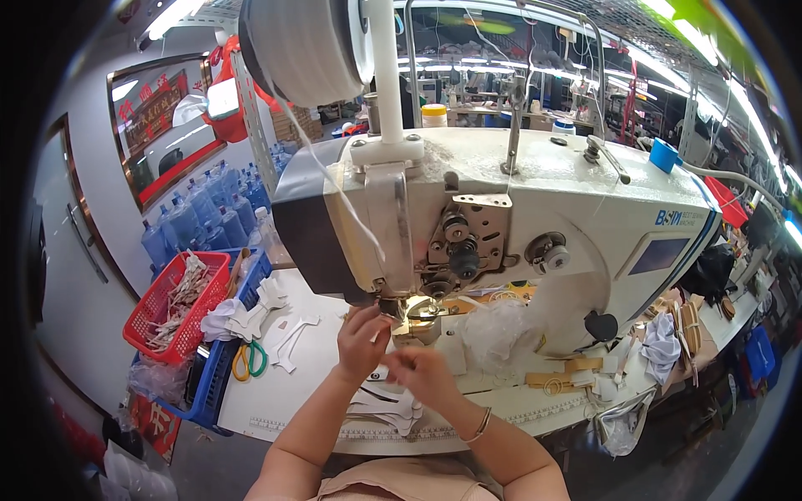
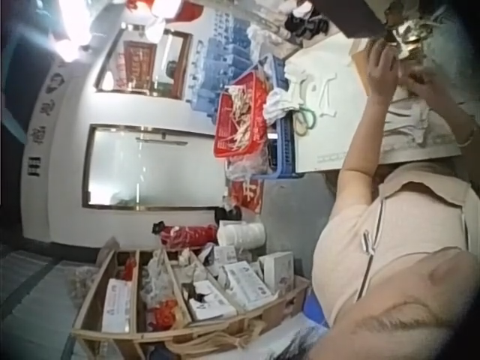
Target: Stitch pieces of shoe upper material together using an industrial sewing machine.
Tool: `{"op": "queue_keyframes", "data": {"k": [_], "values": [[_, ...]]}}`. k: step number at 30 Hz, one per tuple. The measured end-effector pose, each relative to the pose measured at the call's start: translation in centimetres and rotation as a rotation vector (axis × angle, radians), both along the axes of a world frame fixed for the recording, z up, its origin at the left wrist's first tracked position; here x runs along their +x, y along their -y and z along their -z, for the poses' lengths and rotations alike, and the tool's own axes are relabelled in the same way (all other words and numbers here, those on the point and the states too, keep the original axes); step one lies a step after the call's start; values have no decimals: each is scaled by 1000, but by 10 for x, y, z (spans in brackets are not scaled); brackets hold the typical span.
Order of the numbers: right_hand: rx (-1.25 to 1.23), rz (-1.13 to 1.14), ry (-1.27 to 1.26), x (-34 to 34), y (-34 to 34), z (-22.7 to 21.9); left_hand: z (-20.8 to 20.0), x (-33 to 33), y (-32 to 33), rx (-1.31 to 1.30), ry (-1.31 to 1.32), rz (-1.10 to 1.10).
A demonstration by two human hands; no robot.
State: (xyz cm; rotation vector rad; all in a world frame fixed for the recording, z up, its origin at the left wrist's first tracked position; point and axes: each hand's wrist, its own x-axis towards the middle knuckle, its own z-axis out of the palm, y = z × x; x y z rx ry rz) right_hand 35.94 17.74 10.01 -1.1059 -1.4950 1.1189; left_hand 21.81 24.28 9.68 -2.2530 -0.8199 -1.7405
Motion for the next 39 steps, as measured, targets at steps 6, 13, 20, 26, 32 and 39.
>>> {"op": "queue_keyframes", "data": {"k": [6,13,20,26,32,39], "values": [[-148,-184,123,10,24,12,2,-3,0,74,-45,78],[-213,-212,127,32,24,50,1,2,-11,-27,7,42],[-99,-98,328,45,42,77,19,-1,-46,-869,731,397],[518,186,720,51,69,100,6,21,-43,-1007,873,607],[543,205,713,47,76,94,10,-42,-35,-957,1007,394],[391,184,632,51,61,87,79,-160,10,-491,118,-713]]}}
